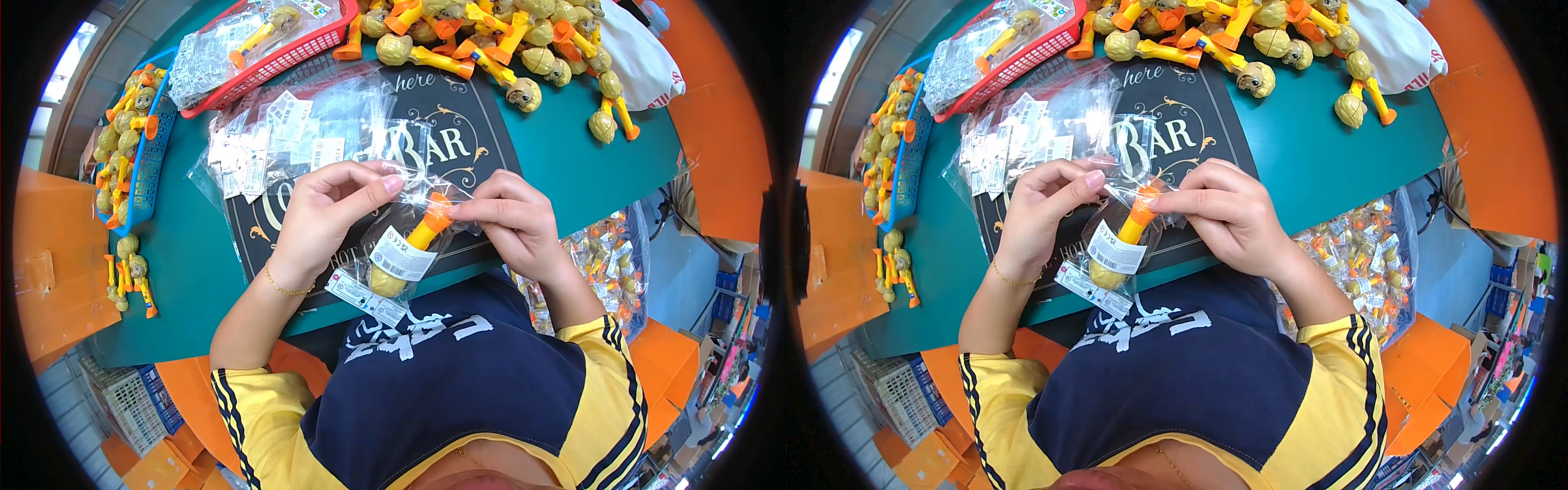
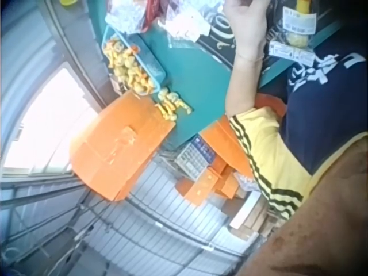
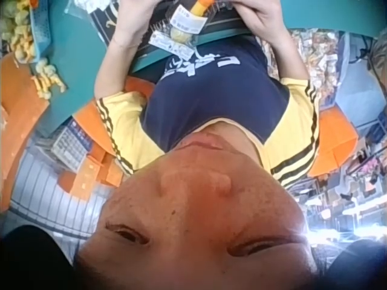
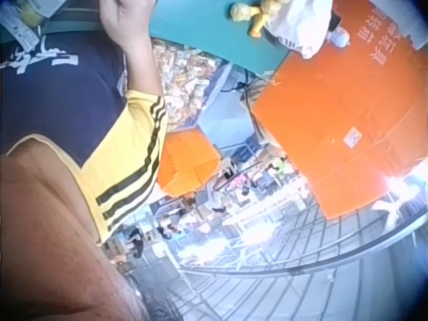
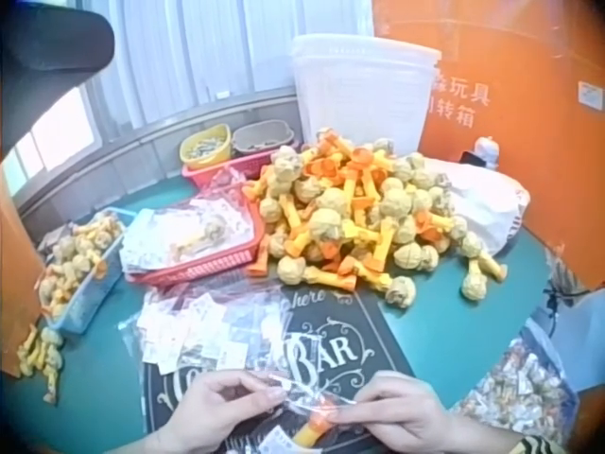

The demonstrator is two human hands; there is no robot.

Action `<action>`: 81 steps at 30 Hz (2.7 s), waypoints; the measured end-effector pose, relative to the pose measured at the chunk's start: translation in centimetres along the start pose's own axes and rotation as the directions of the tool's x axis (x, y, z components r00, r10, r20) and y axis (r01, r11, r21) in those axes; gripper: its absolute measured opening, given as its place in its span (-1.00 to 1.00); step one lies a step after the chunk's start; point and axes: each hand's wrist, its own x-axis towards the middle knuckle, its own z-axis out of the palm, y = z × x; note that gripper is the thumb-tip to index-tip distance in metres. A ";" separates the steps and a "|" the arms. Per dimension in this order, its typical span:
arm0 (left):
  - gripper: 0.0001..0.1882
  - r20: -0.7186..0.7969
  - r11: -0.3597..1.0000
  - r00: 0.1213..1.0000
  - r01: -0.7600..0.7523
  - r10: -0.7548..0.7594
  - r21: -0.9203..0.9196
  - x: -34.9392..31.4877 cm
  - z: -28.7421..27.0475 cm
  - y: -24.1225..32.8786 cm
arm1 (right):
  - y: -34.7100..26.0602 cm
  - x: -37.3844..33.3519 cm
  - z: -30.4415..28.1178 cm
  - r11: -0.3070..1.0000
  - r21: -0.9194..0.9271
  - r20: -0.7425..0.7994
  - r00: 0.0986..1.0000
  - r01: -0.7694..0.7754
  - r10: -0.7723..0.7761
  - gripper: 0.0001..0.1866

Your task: Packaging small yellow toys into clear plastic bags at a workstation.

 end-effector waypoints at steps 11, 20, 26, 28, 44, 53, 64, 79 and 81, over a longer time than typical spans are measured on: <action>-0.90 -0.015 0.997 0.999 -0.048 0.048 -0.066 -0.2 0.8 0.7 | -0.3 0.0 0.5 0.981 0.193 -0.020 0.999 -0.028 0.033 -0.67; -0.89 0.013 0.994 0.998 -0.054 0.056 -0.095 -0.1 0.4 0.7 | -0.5 0.3 0.5 0.980 0.199 -0.031 0.999 -0.021 0.028 -0.71; -0.89 -0.021 0.989 0.993 -0.117 0.115 -0.091 0.0 0.6 0.4 | -0.2 -0.5 0.4 0.953 0.263 -0.050 0.984 -0.152 0.171 -0.68; -0.88 -0.032 0.986 0.992 -0.125 0.122 -0.113 0.1 0.6 0.3 | -0.2 -0.9 1.0 0.811 0.533 -0.075 0.941 -0.242 0.330 -0.63; -0.89 -0.061 0.975 0.979 -0.201 0.196 -0.094 0.0 0.7 -0.2 | -0.1 -0.7 2.0 0.393 0.799 0.147 0.781 -0.455 0.607 -0.89; -0.91 -0.095 0.963 0.964 -0.257 0.249 -0.080 0.0 0.9 -0.5 | 0.0 -0.8 1.6 0.370 0.819 0.251 0.853 -0.439 0.457 -0.59; -0.90 -0.070 0.952 0.951 -0.303 0.300 -0.037 -0.4 1.2 -0.6 | -0.4 0.0 2.9 0.499 0.758 0.129 0.846 -0.421 0.518 -0.89; -0.94 0.048 0.961 0.981 -0.172 0.186 -0.214 -0.1 0.8 -0.5 | 1.1 -0.6 2.9 0.499 0.806 0.097 0.904 -0.317 0.417 -0.88; -0.76 0.030 0.980 0.984 -0.171 0.175 -0.104 0.0 0.8 -0.3 | 1.1 -0.6 2.7 0.474 0.828 0.088 0.906 -0.298 0.415 -0.88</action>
